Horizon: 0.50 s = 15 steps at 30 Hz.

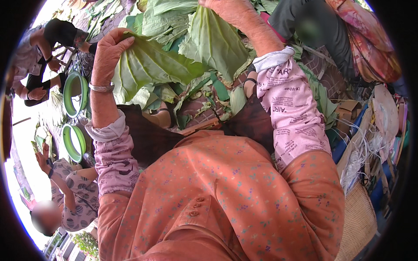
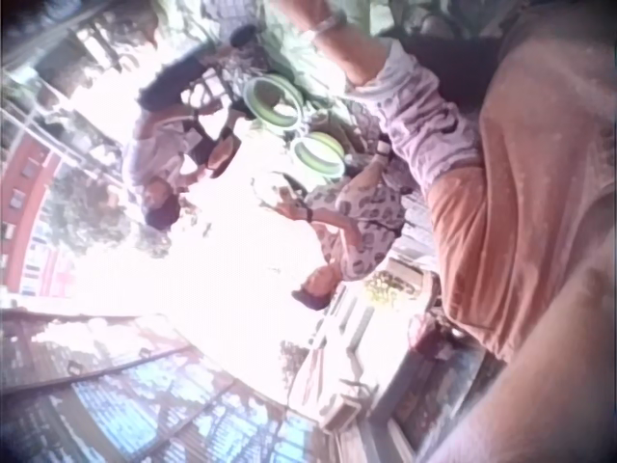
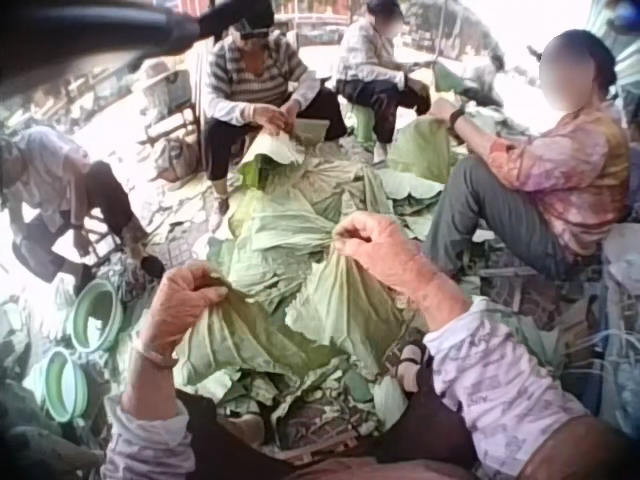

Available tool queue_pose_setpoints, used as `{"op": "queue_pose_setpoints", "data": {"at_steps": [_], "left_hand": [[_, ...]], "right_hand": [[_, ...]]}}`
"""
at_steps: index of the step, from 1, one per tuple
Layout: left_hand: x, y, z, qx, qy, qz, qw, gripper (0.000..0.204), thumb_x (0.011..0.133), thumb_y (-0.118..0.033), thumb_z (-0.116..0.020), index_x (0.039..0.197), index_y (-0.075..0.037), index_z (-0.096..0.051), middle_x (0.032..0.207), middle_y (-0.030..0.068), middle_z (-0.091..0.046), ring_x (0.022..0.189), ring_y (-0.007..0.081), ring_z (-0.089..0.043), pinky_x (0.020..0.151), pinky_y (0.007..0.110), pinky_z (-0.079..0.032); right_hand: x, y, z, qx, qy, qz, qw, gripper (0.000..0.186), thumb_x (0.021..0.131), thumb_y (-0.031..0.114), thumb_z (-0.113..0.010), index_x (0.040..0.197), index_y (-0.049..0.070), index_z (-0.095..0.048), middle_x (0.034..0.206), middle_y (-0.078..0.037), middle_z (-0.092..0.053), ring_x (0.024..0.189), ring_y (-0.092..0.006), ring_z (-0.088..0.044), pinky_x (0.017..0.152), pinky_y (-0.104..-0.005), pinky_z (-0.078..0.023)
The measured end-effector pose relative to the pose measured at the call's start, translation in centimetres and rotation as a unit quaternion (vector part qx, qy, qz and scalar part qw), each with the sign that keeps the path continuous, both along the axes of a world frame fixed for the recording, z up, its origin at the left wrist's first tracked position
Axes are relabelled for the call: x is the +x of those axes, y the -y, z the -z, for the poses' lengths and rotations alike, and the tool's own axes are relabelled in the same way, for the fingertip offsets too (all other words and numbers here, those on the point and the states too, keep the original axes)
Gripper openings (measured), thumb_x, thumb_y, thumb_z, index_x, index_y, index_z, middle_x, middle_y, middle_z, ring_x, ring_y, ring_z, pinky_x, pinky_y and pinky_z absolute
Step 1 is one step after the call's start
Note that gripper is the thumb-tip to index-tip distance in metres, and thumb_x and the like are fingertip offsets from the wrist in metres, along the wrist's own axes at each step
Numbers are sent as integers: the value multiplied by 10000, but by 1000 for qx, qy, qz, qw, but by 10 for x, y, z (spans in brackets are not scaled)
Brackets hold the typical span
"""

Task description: The person folds large green leaves by hand, tucking and pinching the edges to form a cone shape. They handle each leaf individually, adjusting the folds and stacking the finished pieces on a pile nearby.

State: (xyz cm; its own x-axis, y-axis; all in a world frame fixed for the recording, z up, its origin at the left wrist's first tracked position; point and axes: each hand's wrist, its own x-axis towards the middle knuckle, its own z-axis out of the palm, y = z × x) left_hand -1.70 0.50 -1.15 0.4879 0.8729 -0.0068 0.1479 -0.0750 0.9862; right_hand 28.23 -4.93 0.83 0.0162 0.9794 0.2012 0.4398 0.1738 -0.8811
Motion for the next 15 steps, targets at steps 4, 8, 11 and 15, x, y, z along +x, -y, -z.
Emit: {"op": "queue_pose_setpoints", "data": {"at_steps": [4,8,11,15], "left_hand": [[-5,3,-1,-18,-9,10,1000,161,833,4,-589,993,-4,-594,890,12,-618,804,72,-560,739,198,-456],[-7,3,-1,-6,-25,51,998,162,832,-3,-596,994,-1,-591,886,9,-617,821,73,-561,753,199,-453],[-4,5,-2,4,-34,72,997,164,834,-6,-596,998,0,-590,893,9,-618,831,73,-560,770,201,-450],[11,14,-8,21,-42,72,996,149,835,-118,-634,917,1,-600,779,-23,-587,722,41,-505,656,177,-406]], "right_hand": [[7,2,-5,-29,18,-5,999,137,803,63,-591,917,-13,-596,776,8,-566,721,-66,-497,652,-230,-413],[11,1,-3,-13,3,-21,1000,129,797,41,-581,916,-8,-593,764,21,-538,714,-62,-480,643,-223,-403],[6,6,-11,4,29,-22,999,108,796,20,-569,901,-2,-586,747,31,-512,700,-57,-462,632,-214,-393],[4,11,-19,3,5,-48,999,89,799,-2,-554,884,3,-581,733,38,-487,685,-50,-443,623,-209,-384]]}}
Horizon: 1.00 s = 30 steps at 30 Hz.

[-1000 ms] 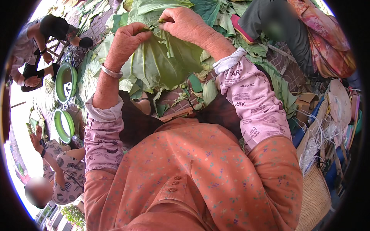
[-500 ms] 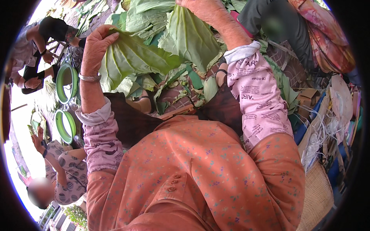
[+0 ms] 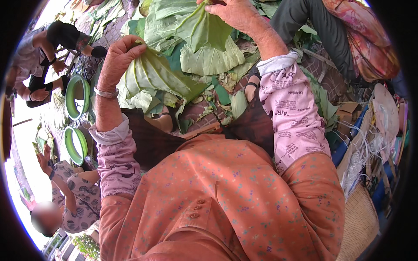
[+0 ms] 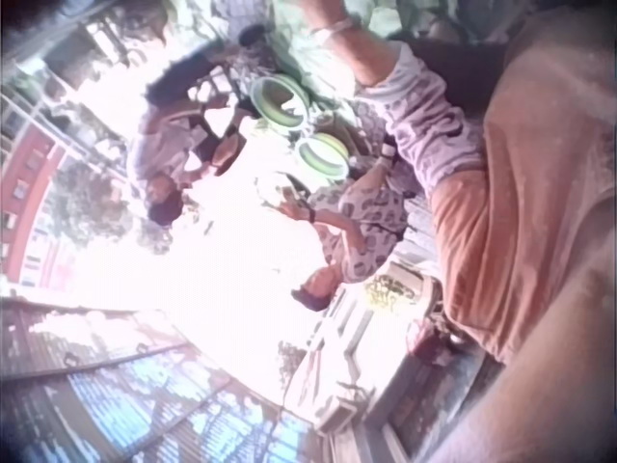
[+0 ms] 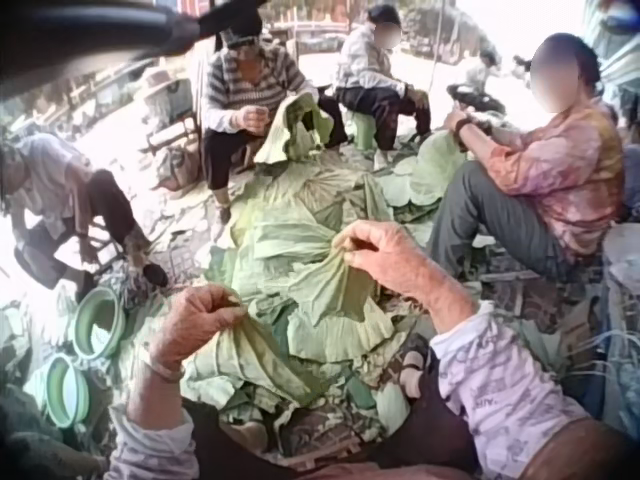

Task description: The person folds large green leaves by hand, tucking and pinching the edges to form a cone shape. They handle each leaf individually, adjusting the folds and stacking the finished pieces on a pile nearby.

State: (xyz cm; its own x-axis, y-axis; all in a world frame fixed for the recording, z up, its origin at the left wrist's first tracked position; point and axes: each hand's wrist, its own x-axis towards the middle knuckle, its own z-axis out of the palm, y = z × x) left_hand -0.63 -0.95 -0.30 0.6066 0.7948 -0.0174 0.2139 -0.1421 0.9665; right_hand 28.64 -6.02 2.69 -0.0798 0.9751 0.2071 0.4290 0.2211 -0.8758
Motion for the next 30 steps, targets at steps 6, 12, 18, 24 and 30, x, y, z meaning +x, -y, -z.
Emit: {"op": "queue_pose_setpoints", "data": {"at_steps": [6,12,18,24,30], "left_hand": [[31,12,16,54,-6,-94,994,150,791,-204,-656,840,-65,-626,630,-32,-549,573,45,-474,531,204,-381],[54,19,24,225,-141,-126,956,218,787,-225,-614,1002,-199,-644,824,36,-620,718,216,-598,651,311,-464],[66,13,36,296,-169,-79,937,170,814,-258,-592,961,-200,-656,798,37,-596,759,257,-597,652,345,-466],[70,12,42,292,-149,-76,942,134,811,-249,-596,904,-181,-665,819,30,-617,742,246,-606,646,335,-469],[72,12,39,139,-169,-119,968,161,787,-259,-617,897,-154,-672,793,47,-651,715,212,-619,654,308,-470]], "right_hand": [[-4,4,-3,1,1,-42,999,101,805,-9,-552,898,5,-587,741,40,-485,693,-50,-442,622,-209,-383],[-8,9,2,42,86,-78,992,144,827,47,-569,966,27,-600,768,22,-539,729,-63,-484,675,-218,-409],[-13,11,10,33,99,-105,989,183,837,34,-555,1013,53,-603,827,22,-571,787,-62,-505,744,-215,-417],[-18,18,5,48,101,-98,989,182,838,37,-557,1012,61,-604,842,2,-593,782,-78,-523,731,-221,-425],[-21,19,4,96,135,-91,982,171,835,44,-572,1002,63,-607,840,-5,-592,786,-84,-530,717,-224,-427]]}}
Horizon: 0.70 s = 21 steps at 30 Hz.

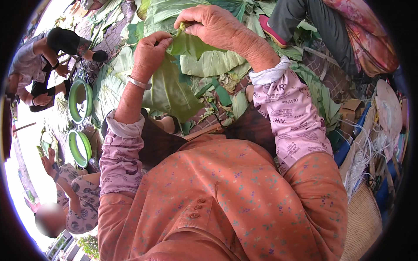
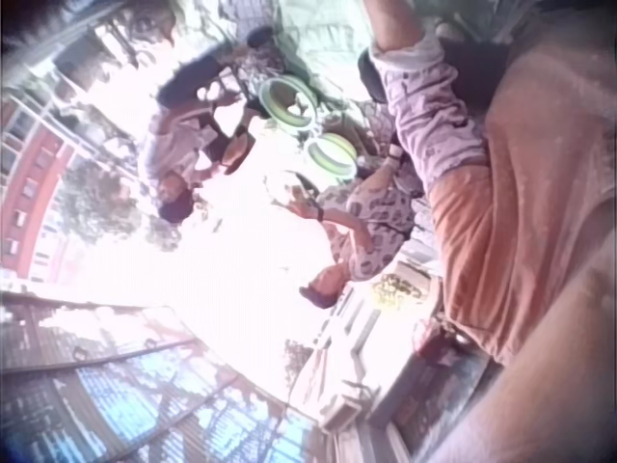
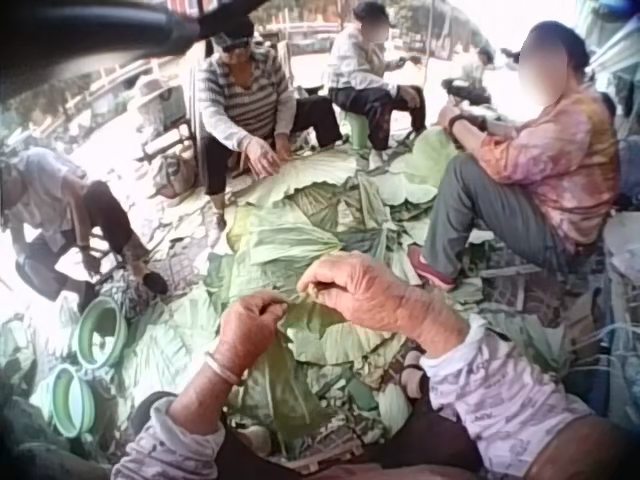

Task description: The person folds large green leaves by hand, tucking and pinching the edges to form a cone shape. They handle each leaf individually, adjusting the folds and stacking the finished pieces on a pile nearby.

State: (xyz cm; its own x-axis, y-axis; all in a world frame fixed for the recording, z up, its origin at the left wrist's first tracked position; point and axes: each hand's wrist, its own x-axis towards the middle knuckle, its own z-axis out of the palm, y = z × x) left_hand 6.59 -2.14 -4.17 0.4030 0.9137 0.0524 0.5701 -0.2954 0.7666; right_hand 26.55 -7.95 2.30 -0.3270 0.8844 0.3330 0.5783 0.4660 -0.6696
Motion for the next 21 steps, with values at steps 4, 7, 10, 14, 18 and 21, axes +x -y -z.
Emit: {"op": "queue_pose_setpoints", "data": {"at_steps": [4,7,10,14,18,21], "left_hand": [[-9,-8,8,19,-26,-29,999,173,796,-222,-636,920,-105,-671,700,26,-623,634,122,-564,617,251,-452],[-13,-10,6,22,-10,-37,999,191,792,-295,-619,922,-167,-675,744,62,-640,662,210,-603,633,304,-465],[-12,-3,0,32,2,-22,999,194,795,-305,-617,927,-175,-674,737,61,-639,661,210,-603,625,304,-463],[-7,2,0,22,-1,-3,1000,190,799,-310,-612,930,-187,-673,706,34,-637,654,202,-600,619,304,-459],[-6,-4,9,14,21,-19,999,160,783,-285,-615,882,-179,-684,690,15,-638,662,198,-600,629,303,-459],[-11,-11,16,-2,23,-47,999,154,766,-267,-616,859,-167,-688,709,28,-642,676,195,-606,640,305,-462]], "right_hand": [[4,2,-11,-7,-29,18,999,142,834,48,-573,972,46,-604,831,-7,-584,786,-85,-525,719,-233,-424],[4,2,-19,-24,-84,31,996,117,827,9,-555,938,11,-594,782,-30,-564,733,-97,-520,661,-244,-424],[3,2,-20,-28,-77,37,996,119,829,14,-557,942,17,-593,794,-49,-577,748,-116,-541,673,-253,-433],[4,0,-15,-31,-83,17,996,123,825,8,-556,942,20,-593,800,-50,-583,753,-125,-549,674,-256,-436],[2,2,-19,-24,-76,5,997,128,826,5,-551,946,25,-593,801,-50,-584,752,-125,-548,672,-256,-435],[0,6,-22,-52,-88,25,994,128,825,-1,-549,944,17,-591,784,-25,-561,741,-100,-522,666,-237,-421]]}}
